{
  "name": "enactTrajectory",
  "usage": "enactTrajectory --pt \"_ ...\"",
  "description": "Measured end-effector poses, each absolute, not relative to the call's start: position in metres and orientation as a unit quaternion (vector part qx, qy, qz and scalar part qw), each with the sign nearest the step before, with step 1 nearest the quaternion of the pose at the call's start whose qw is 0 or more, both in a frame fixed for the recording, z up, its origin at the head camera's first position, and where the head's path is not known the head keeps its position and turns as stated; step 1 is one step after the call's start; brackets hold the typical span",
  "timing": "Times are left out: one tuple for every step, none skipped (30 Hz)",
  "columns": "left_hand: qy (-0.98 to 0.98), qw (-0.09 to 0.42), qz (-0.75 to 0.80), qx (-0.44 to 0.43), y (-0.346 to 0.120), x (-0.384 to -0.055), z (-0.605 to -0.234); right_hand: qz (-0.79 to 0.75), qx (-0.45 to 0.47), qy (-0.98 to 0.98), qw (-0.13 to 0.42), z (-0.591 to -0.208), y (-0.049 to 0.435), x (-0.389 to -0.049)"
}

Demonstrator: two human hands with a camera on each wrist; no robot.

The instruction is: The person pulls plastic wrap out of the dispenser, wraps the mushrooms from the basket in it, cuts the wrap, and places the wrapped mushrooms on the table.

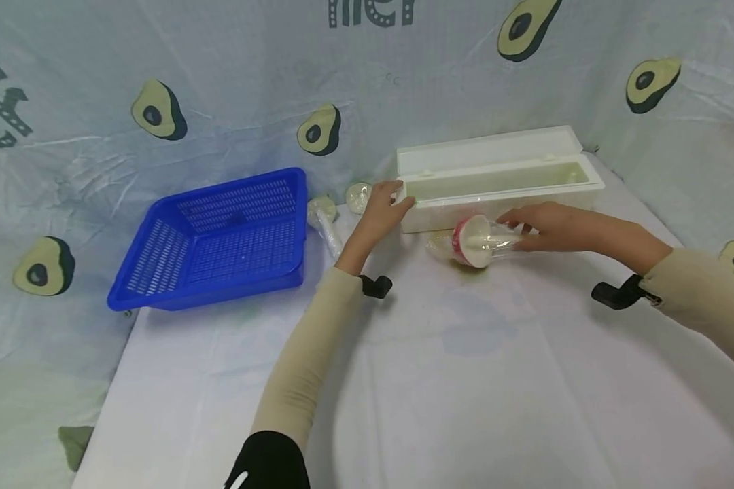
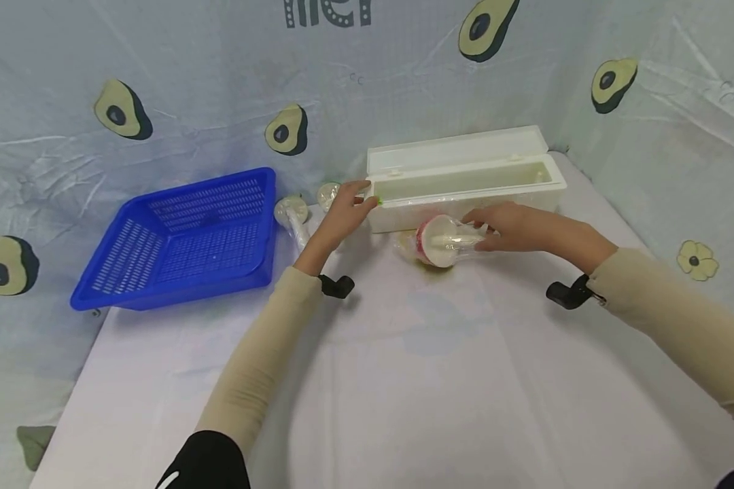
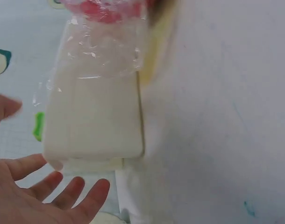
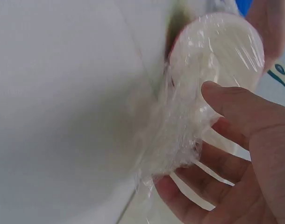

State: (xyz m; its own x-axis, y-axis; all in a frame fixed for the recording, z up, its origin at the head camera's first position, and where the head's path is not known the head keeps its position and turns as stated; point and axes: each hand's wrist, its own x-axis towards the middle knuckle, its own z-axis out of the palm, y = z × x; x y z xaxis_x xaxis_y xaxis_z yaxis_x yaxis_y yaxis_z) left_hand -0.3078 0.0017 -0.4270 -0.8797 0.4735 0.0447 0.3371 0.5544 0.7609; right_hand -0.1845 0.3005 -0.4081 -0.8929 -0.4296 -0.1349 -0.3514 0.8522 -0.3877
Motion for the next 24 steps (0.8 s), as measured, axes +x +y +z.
enactTrajectory --pt "0.88 0.079 0.41 0.226 0.003 -0.308 -0.428 -0.176 -0.209 0.955 0.111 -0.41 0.299 -0.184" --pt "0.887 0.073 0.397 0.225 0.006 -0.308 -0.429 -0.172 -0.215 0.955 0.11 -0.411 0.298 -0.184" --pt "0.898 0.064 0.371 0.229 0.009 -0.308 -0.431 -0.167 -0.22 0.955 0.11 -0.412 0.298 -0.184" --pt "0.907 0.058 0.346 0.231 0.012 -0.308 -0.432 -0.162 -0.224 0.955 0.107 -0.412 0.298 -0.183" --pt "0.916 0.05 0.321 0.234 0.014 -0.308 -0.432 -0.16 -0.228 0.955 0.102 -0.412 0.298 -0.182" --pt "0.923 0.042 0.3 0.236 0.016 -0.308 -0.432 -0.158 -0.229 0.955 0.097 -0.411 0.299 -0.181" --pt "0.928 0.038 0.285 0.235 0.018 -0.307 -0.432 -0.154 -0.228 0.957 0.095 -0.409 0.301 -0.18" --pt "0.933 0.035 0.274 0.232 0.02 -0.306 -0.431 -0.152 -0.225 0.958 0.091 -0.408 0.303 -0.178" --pt "0.936 0.032 0.266 0.228 0.021 -0.305 -0.43 -0.151 -0.221 0.959 0.091 -0.406 0.305 -0.177" --pt "0.938 0.03 0.264 0.222 0.021 -0.304 -0.429 -0.152 -0.219 0.96 0.089 -0.405 0.307 -0.176" --pt "0.94 0.029 0.261 0.217 0.02 -0.304 -0.428 -0.151 -0.218 0.96 0.089 -0.405 0.309 -0.175" --pt "0.941 0.028 0.26 0.214 0.02 -0.303 -0.427 -0.153 -0.217 0.96 0.091 -0.405 0.31 -0.175" --pt "0.942 0.029 0.26 0.211 0.019 -0.303 -0.425 -0.158 -0.221 0.958 0.093 -0.405 0.31 -0.175" --pt "0.942 0.03 0.261 0.21 0.018 -0.303 -0.424 -0.165 -0.226 0.955 0.095 -0.406 0.31 -0.175" --pt "0.94 0.032 0.263 0.214 0.017 -0.303 -0.424 -0.173 -0.233 0.952 0.098 -0.407 0.309 -0.176" --pt "0.938 0.04 0.267 0.216 0.016 -0.303 -0.423 -0.179 -0.242 0.949 0.099 -0.408 0.308 -0.177" --pt "0.936 0.052 0.271 0.217 0.015 -0.304 -0.422 -0.183 -0.249 0.946 0.101 -0.41 0.306 -0.178" --pt "0.933 0.066 0.278 0.22 0.014 -0.304 -0.421 -0.188 -0.255 0.943 0.102 -0.411 0.305 -0.179" --pt "0.929 0.079 0.285 0.221 0.013 -0.304 -0.421 -0.19 -0.261 0.941 0.099 -0.412 0.304 -0.179" --pt "0.927 0.089 0.289 0.222 0.013 -0.305 -0.42 -0.191 -0.264 0.94 0.099 -0.414 0.303 -0.18" --pt "0.926 0.094 0.29 0.223 0.013 -0.306 -0.42 -0.192 -0.266 0.94 0.097 -0.415 0.303 -0.181" --pt "0.926 0.096 0.286 0.226 0.013 -0.306 -0.421 -0.19 -0.265 0.94 0.097 -0.416 0.303 -0.182" --pt "0.927 0.095 0.281 0.228 0.014 -0.306 -0.421 -0.189 -0.264 0.941 0.098 -0.416 0.303 -0.182" --pt "0.93 0.087 0.273 0.23 0.015 -0.306 -0.422 -0.189 -0.263 0.941 0.099 -0.416 0.303 -0.183"
